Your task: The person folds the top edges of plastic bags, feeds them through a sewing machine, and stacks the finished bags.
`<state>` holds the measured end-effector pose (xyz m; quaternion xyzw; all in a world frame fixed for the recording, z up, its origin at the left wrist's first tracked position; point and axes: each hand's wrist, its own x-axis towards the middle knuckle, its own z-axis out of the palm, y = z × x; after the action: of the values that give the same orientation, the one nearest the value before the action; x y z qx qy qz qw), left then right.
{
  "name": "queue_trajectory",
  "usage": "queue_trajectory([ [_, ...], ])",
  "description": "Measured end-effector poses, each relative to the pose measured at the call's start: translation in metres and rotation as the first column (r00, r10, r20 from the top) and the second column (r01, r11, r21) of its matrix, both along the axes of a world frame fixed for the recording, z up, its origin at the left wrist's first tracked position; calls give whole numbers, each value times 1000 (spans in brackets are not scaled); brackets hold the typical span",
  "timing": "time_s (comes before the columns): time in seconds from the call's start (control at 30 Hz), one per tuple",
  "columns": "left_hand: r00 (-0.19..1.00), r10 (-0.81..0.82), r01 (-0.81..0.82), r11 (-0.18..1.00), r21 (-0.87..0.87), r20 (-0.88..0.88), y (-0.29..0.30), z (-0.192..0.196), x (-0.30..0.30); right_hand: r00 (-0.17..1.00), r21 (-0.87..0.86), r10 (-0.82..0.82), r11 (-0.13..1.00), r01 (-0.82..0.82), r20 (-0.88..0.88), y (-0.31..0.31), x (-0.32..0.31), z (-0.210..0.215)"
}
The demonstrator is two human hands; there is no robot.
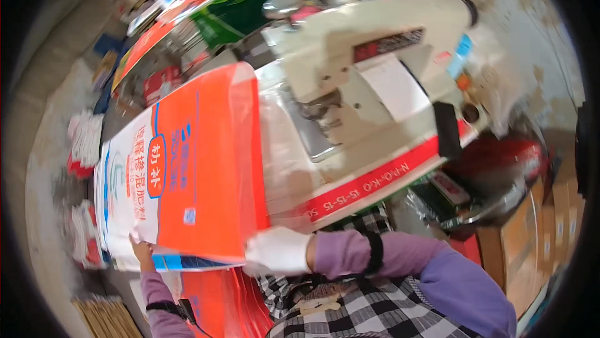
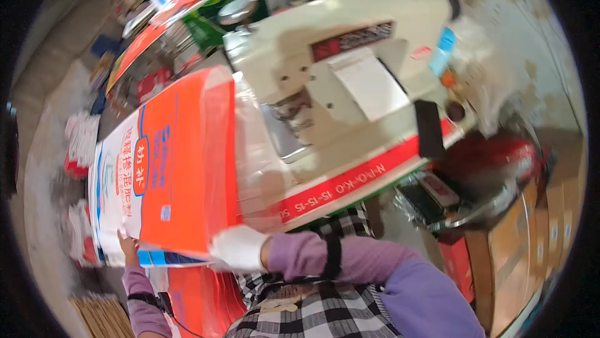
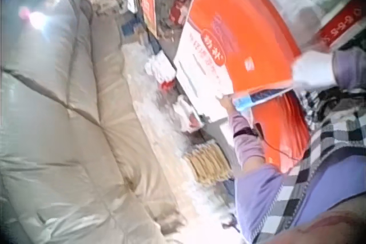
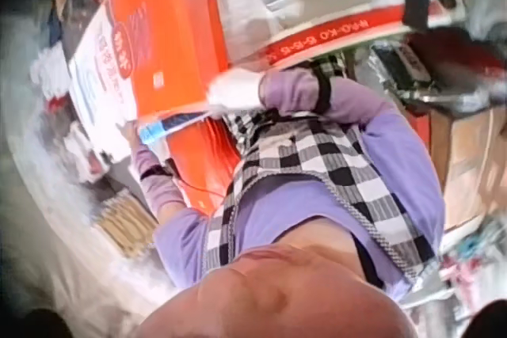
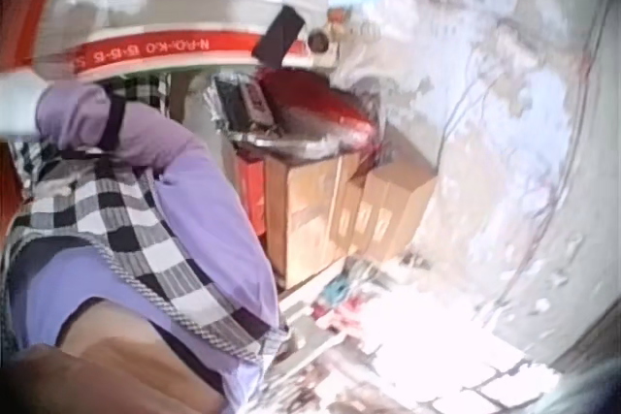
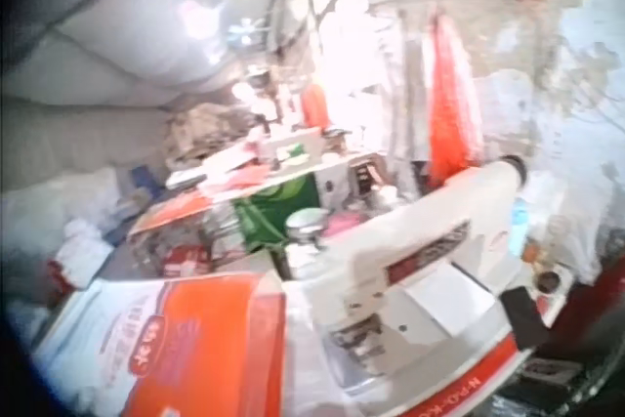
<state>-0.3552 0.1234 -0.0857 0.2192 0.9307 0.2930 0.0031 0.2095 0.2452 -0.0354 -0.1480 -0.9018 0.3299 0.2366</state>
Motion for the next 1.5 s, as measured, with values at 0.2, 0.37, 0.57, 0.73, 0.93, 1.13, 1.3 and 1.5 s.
queue_trajectory([
  [0.2, 939, -49, -123, 877, 465, 342, -110, -34, 196, 676, 230, -607, 649, 725, -418, 162, -43, 28],
  [0.37, 678, 209, -451, 875, 175, 705, -149, -50, 340, 863, 36, -444, 893, 449, 242, 156, -85, -88],
  [0.57, 750, 109, -589, 558, 585, 652, -166, 57, 295, 935, -105, -354, 931, 349, -33, 101, -96, -45],
  [0.73, 853, 74, -490, 451, 746, 516, -328, 130, 280, 967, 178, 5, 983, 42, -256, 7, -203, -33],
  [0.93, 786, 375, -617, 523, 587, 492, -414, 94, 382, 932, 269, 191, 922, -278, 309, -129, -238, -146],
  [1.13, 583, 352, -808, 345, 477, 733, -419, -28, 376, 860, 578, -65, 765, -283, 507, -123, -216, -193],
  [1.3, 706, 557, -630, 776, -29, -437, -386, -87, 392, 944, 548, -142, 835, -47, 297, -106, -187, -235],
  [1.5, 929, -367, 368, 906, -209, 44, -279, -38, 437, 973, 283, -24, 958, -43, 231, -103, -177, -233],
])
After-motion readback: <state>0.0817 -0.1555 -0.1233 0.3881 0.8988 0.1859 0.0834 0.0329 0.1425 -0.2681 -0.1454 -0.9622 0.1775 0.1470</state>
